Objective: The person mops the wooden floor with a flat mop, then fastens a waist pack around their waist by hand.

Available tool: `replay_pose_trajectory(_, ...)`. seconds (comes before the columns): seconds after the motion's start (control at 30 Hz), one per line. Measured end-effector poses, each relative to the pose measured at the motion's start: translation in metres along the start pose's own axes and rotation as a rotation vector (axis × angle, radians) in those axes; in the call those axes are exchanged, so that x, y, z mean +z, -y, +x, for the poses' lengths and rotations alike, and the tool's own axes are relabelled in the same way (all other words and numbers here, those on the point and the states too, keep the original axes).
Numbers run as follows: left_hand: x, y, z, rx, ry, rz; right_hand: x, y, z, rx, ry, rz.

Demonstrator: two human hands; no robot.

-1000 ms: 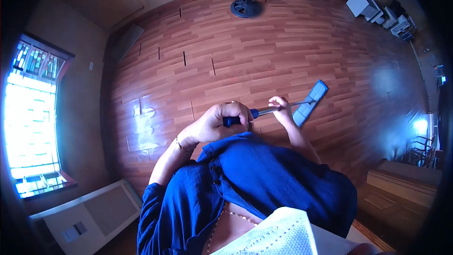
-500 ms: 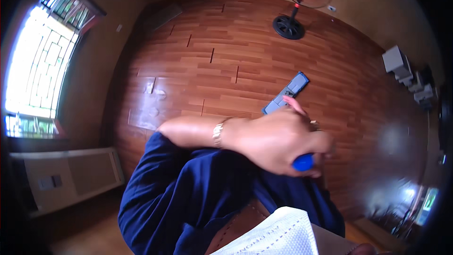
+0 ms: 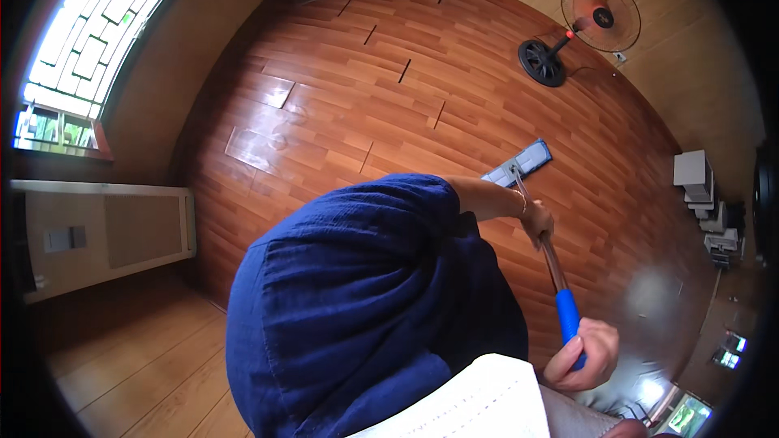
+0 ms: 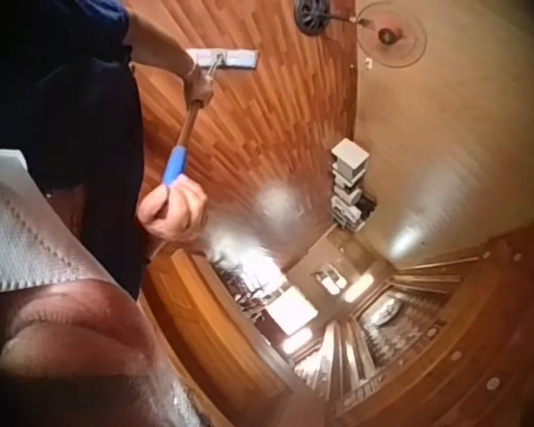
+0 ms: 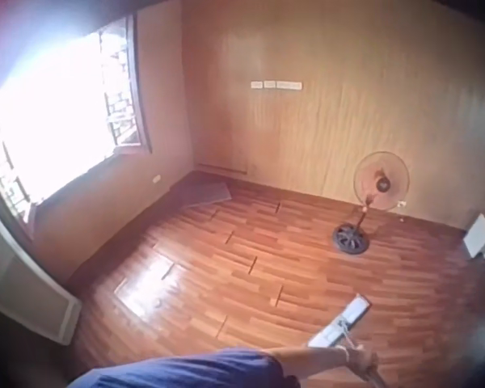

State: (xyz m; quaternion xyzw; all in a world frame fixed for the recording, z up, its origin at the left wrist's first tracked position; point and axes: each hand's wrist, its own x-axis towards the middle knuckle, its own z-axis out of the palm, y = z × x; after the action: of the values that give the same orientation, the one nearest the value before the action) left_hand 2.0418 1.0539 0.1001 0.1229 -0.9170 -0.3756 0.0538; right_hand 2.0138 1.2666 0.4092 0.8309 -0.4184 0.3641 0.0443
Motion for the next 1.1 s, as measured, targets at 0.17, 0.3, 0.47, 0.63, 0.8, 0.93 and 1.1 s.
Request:
replay_pose_trajectory(0.17, -0.02, -0.043, -0.049, 0.019, 0.069, 0.1, -0.043, 0.001, -0.014, -0.316, 0.14, -0.133)
replay_pose_trajectory(0.3, -0.036, -0.058, -0.113, -0.039, 0.042, 0.06, -0.076, -0.035, -0.064, -0.368, 0.08, -0.078)
replay_pose_trajectory(0.47, -0.031, -0.023, -0.216, -0.275, -0.119, 0.149, 0.021, 0.016, -0.012, -0.322, -0.156, 0.15)
replay_pose_trajectory(0.63, -0.043, 0.015, -0.332, -0.536, -0.396, 0.193, 0.12, 0.03, 0.044, -0.301, -0.25, 0.426)
replay_pose_trajectory(0.8, -0.052, 0.05, -0.45, -0.767, -0.584, 0.286, 0.215, 0.057, 0.095, -0.223, -0.068, 0.741)
replay_pose_trajectory(0.93, -0.028, 0.062, -0.559, -1.079, -0.733, 0.278, 0.303, 0.088, 0.13, -0.325, 0.182, 0.977)
replay_pose_trajectory(1.1, 0.005, 0.054, -0.654, -1.267, -0.913, 0.266, 0.369, 0.151, 0.161, -0.476, 0.398, 1.171)
